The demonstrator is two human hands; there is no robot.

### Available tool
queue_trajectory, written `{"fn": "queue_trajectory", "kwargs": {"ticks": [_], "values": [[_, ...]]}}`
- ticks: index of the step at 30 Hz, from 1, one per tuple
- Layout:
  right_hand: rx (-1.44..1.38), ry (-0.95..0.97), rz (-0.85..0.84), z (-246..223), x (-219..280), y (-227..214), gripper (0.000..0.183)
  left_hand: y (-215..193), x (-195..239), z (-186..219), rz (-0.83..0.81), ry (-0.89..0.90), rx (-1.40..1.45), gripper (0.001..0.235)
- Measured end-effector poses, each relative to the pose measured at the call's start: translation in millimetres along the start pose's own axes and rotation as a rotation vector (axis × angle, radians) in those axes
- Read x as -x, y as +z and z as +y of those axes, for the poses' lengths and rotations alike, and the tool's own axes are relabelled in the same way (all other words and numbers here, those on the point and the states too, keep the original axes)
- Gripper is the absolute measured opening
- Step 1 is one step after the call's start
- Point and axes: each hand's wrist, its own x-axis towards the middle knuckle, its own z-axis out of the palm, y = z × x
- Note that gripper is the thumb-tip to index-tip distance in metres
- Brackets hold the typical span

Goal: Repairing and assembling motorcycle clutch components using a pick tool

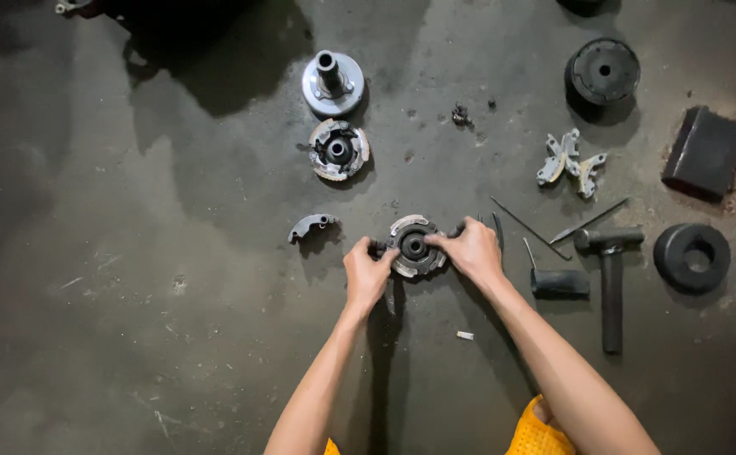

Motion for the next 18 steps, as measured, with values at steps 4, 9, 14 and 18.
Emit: {"fn": "queue_trajectory", "kwargs": {"ticks": [4,9,14,18], "values": [[0.019,-0.097,-0.039,31.2,-6.7,-0.7,0.061,-16.1,4.2,11.4,-0.026,0.091,0.029,0.021],[0.402,-0.161,0.166,77.3,28.8,-21.4,0.051,-41.7,-15.1,38.3,-0.02,0.456,-0.21,0.009],[0.455,-0.251,0.239,107.9,32.4,12.7,0.053,-12.5,-73.7,27.2,0.03,0.656,-0.362,0.02],[0.325,-0.167,0.209,115.7,32.6,12.1,0.04,0.8,-86.6,29.7,-0.031,0.57,-0.53,0.015]]}}
